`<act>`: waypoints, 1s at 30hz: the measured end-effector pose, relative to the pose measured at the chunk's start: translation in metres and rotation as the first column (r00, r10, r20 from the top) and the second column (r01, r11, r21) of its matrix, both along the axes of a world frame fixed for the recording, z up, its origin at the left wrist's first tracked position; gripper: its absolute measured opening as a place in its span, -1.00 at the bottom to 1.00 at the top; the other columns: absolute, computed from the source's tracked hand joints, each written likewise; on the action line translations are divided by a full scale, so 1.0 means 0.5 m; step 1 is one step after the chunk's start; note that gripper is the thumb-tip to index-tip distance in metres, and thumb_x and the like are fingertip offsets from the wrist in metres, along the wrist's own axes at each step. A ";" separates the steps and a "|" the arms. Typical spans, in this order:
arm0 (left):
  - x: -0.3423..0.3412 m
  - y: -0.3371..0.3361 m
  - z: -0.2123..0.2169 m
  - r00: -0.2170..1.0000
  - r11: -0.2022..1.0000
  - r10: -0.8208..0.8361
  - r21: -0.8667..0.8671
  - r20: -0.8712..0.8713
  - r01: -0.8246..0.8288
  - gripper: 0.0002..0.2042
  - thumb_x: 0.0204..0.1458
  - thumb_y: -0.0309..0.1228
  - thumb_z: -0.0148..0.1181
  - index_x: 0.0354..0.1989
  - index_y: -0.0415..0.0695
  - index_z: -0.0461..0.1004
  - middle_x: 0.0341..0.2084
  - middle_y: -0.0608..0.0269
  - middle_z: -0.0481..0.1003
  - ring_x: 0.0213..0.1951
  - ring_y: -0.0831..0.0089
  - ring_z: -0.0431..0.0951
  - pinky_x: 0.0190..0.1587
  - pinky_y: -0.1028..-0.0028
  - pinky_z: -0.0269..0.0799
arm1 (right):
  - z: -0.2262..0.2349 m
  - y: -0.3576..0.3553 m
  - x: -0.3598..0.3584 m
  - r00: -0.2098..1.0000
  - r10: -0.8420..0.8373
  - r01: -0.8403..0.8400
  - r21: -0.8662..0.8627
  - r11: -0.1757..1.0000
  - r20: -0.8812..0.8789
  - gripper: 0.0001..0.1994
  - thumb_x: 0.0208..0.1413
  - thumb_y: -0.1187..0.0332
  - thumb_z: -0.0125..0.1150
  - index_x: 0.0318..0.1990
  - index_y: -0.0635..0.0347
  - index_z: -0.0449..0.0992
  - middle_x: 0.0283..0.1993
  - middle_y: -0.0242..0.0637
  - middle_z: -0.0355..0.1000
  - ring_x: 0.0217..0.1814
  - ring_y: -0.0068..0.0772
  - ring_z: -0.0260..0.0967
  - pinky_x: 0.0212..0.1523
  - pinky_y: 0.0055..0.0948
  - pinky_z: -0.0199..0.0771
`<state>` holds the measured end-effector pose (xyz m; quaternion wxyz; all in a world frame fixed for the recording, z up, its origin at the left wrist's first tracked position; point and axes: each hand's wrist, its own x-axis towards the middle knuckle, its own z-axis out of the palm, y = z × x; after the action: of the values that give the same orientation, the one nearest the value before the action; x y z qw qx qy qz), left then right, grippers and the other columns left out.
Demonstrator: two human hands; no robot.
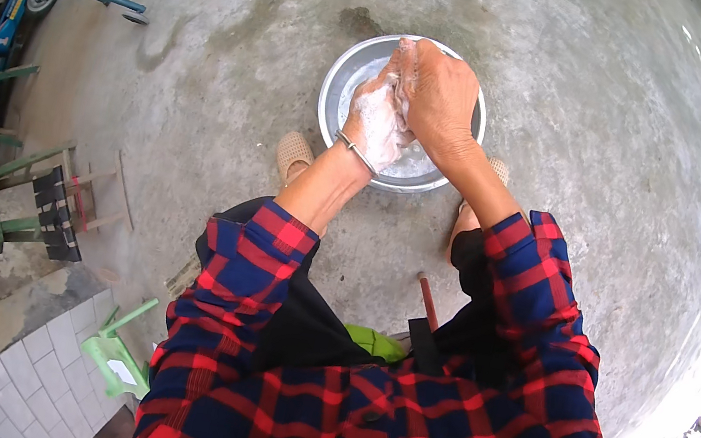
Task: The person washes a small cloth by hand in a metal basin filled with water. They repeatedly submerge, wring, and squeeze the cloth to clean it, occasionally lifting it to inspect the fabric.
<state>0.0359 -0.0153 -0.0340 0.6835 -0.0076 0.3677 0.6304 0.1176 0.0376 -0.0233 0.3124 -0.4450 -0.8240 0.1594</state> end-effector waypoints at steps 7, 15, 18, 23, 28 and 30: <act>0.000 -0.005 0.030 0.989 0.999 -0.042 -0.039 -0.141 0.037 -0.67 0.15 -0.02 0.10 -0.43 -0.03 0.44 -0.60 0.44 0.39 -0.53 0.51 0.46 -0.47 0.44 0.40 | 0.005 -0.010 -0.003 0.999 -0.006 0.006 -0.005 1.000 -0.049 -0.71 0.23 0.21 0.04 -0.48 0.17 0.33 -0.70 -0.05 0.31 -0.61 0.05 0.35 -0.57 -0.10 0.33; 0.006 -0.002 0.025 0.994 0.999 0.015 -0.034 -0.110 -0.019 -0.67 0.14 0.00 0.10 -0.39 -0.02 0.44 -0.55 0.40 0.42 -0.48 0.48 0.46 -0.45 0.42 0.40 | 0.003 -0.006 0.001 0.999 0.014 -0.017 -0.066 0.998 -0.052 -0.73 0.18 0.22 0.08 -0.41 0.28 0.37 -0.69 0.01 0.34 -0.62 0.06 0.39 -0.60 -0.07 0.31; -0.027 0.003 -0.032 0.998 0.992 0.065 0.108 -0.018 -0.063 -0.70 0.14 -0.04 0.12 -0.34 -0.02 0.48 -0.52 0.43 0.44 -0.47 0.50 0.47 -0.46 0.44 0.39 | 0.030 -0.065 -0.008 0.995 0.097 -0.097 0.025 0.995 0.032 -0.65 0.25 0.16 -0.03 -0.51 0.20 0.36 -0.66 -0.04 0.36 -0.58 0.08 0.37 -0.57 -0.09 0.31; -0.004 0.004 0.014 0.993 0.999 -0.031 -0.026 -0.112 0.028 -0.69 0.25 -0.03 -0.05 -0.35 0.03 0.43 -0.52 0.46 0.43 -0.43 0.53 0.47 -0.37 0.41 0.43 | 0.010 -0.003 0.001 1.000 -0.017 0.016 -0.055 0.998 -0.024 -0.71 0.22 0.19 0.04 -0.45 0.19 0.30 -0.68 -0.03 0.34 -0.58 0.06 0.39 -0.58 -0.09 0.31; -0.087 0.000 -0.078 0.987 0.976 -0.127 0.163 -0.099 0.142 -0.70 0.23 -0.05 -0.02 -0.29 0.01 0.48 -0.46 0.49 0.48 -0.43 0.64 0.47 -0.44 0.51 0.40 | 0.023 -0.077 -0.018 0.991 0.130 -0.129 -0.047 0.991 0.022 -0.65 0.24 0.17 0.00 -0.52 0.21 0.33 -0.66 -0.03 0.36 -0.57 0.07 0.39 -0.55 -0.09 0.33; -0.007 0.008 0.021 0.958 0.998 0.028 -0.043 -0.285 -0.042 -0.66 0.23 0.00 -0.04 -0.43 0.03 0.41 -0.53 0.49 0.44 -0.45 0.65 0.46 -0.45 0.51 0.39 | -0.010 -0.009 0.001 1.000 0.020 -0.019 -0.093 0.996 0.008 -0.70 0.22 0.20 0.04 -0.47 0.20 0.31 -0.67 -0.04 0.35 -0.57 0.07 0.38 -0.56 -0.09 0.32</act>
<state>0.0323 -0.0115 -0.0236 0.6119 0.0599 0.4772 0.6279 0.1182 0.0328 -0.0285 0.2863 -0.4515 -0.8215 0.1985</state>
